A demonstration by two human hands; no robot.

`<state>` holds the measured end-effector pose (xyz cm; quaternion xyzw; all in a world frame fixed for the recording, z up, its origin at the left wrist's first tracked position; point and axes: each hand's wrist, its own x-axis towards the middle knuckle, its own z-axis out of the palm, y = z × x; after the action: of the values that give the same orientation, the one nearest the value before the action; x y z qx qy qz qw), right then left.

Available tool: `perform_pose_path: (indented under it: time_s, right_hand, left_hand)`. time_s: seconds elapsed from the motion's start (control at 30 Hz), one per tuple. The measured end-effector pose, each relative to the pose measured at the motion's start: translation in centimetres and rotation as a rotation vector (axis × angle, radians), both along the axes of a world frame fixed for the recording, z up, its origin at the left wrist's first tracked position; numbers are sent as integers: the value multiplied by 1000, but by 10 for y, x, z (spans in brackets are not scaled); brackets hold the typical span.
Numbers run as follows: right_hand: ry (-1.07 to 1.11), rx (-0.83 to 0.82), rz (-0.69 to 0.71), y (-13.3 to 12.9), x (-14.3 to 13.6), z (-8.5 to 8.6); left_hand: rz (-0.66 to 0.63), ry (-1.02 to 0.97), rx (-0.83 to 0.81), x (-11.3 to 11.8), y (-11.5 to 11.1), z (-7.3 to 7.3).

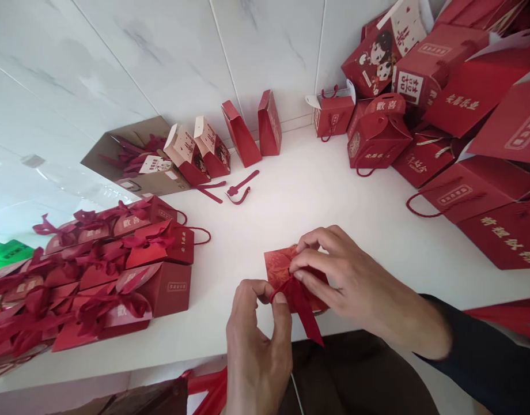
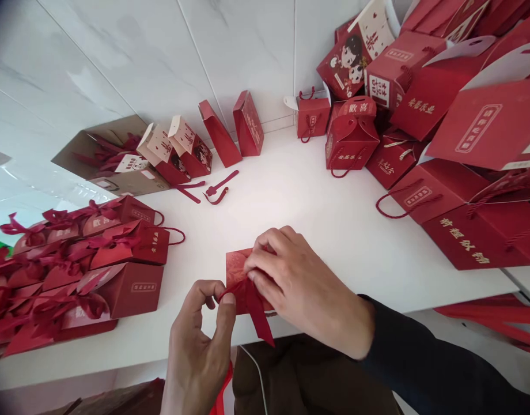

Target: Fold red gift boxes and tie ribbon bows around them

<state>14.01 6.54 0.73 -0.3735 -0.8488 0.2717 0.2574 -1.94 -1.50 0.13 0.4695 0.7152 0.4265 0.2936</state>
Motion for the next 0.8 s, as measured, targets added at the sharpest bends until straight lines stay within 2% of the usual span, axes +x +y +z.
perform_pose_path:
  time_s: [0.17, 0.33, 0.4, 0.57, 0.67, 0.8]
  right_hand:
    - [-18, -29, -23, 6, 8, -8]
    - [-18, -24, -83, 7, 15, -6]
    - [0, -85, -101, 7, 16, -3]
    - [15, -357, -183, 9, 20, 4]
    - [7, -404, -199, 11, 22, 4]
    - [6, -502, -197, 13, 24, 4]
  left_hand:
    - [44, -30, -51, 0, -1, 3]
    - [85, -51, -61, 1, 1, 6]
    - [106, -49, -70, 2, 1, 6]
    - [136, -52, -15, 2, -1, 3]
    - [131, -82, 27, 2, -1, -2]
    - [115, -169, -6, 0, 0, -7]
